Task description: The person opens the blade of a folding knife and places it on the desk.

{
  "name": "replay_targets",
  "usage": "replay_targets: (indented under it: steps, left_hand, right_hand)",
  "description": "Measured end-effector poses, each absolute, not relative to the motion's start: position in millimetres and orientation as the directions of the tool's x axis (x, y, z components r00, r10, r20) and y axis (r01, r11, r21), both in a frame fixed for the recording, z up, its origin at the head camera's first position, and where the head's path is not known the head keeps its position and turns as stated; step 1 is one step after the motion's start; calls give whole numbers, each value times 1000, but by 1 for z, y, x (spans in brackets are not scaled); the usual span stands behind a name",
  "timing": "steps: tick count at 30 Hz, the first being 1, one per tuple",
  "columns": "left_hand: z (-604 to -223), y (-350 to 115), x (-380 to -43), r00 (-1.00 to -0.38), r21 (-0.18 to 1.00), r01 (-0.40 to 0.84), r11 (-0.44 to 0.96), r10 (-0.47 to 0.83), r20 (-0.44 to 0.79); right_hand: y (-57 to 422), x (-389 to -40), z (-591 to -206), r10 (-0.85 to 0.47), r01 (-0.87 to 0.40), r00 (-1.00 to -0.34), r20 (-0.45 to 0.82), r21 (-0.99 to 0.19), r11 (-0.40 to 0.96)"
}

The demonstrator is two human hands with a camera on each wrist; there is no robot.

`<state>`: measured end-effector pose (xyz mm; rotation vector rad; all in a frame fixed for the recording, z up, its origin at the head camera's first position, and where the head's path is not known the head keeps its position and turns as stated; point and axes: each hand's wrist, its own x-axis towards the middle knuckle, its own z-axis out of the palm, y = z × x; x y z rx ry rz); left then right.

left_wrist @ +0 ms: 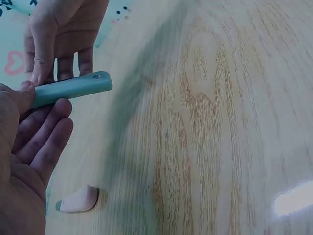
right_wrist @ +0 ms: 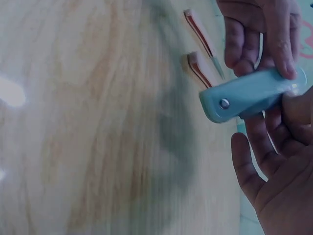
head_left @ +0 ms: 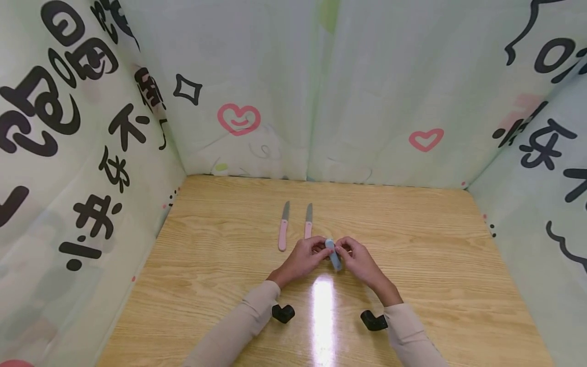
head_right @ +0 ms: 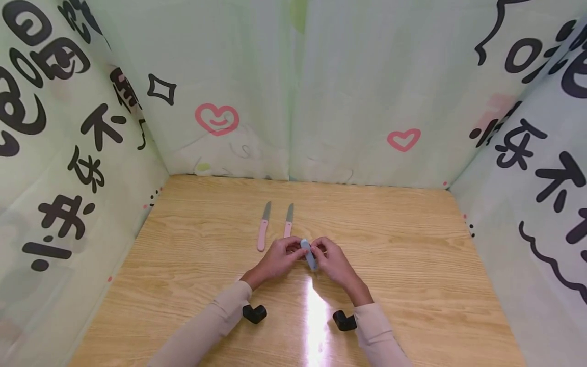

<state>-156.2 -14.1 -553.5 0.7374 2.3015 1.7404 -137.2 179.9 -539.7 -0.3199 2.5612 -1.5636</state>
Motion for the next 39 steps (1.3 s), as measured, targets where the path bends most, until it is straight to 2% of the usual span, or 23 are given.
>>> replay_targets:
  steps: [7,22,29,36,39]
  left_hand:
    - [-557,-15,-156,-876,940,271,206,458,152]
    - [-557,-18,-152,-905,979,158,128,415,92]
    - [-559,-19,-151,-909,978,150,147,409,78]
    - [-558,-21,-149,-907,988,135,77,410,92]
    - [-556,-21,-148,-910,989,128,76,405,86]
  right_hand:
    - [170,-136,-547,-270,-198,-960,70,-851,487]
    - [166,-134,-545,-204,-106,-979,14,-887,449]
    - [166,-131,-548,-173,-80,-985,0,-886,457]
    - [169,-127,-551,-141,-8,-989,-38,-949,315]
    - [171,-127,-551,-131,-14,-991,-22,-963,268]
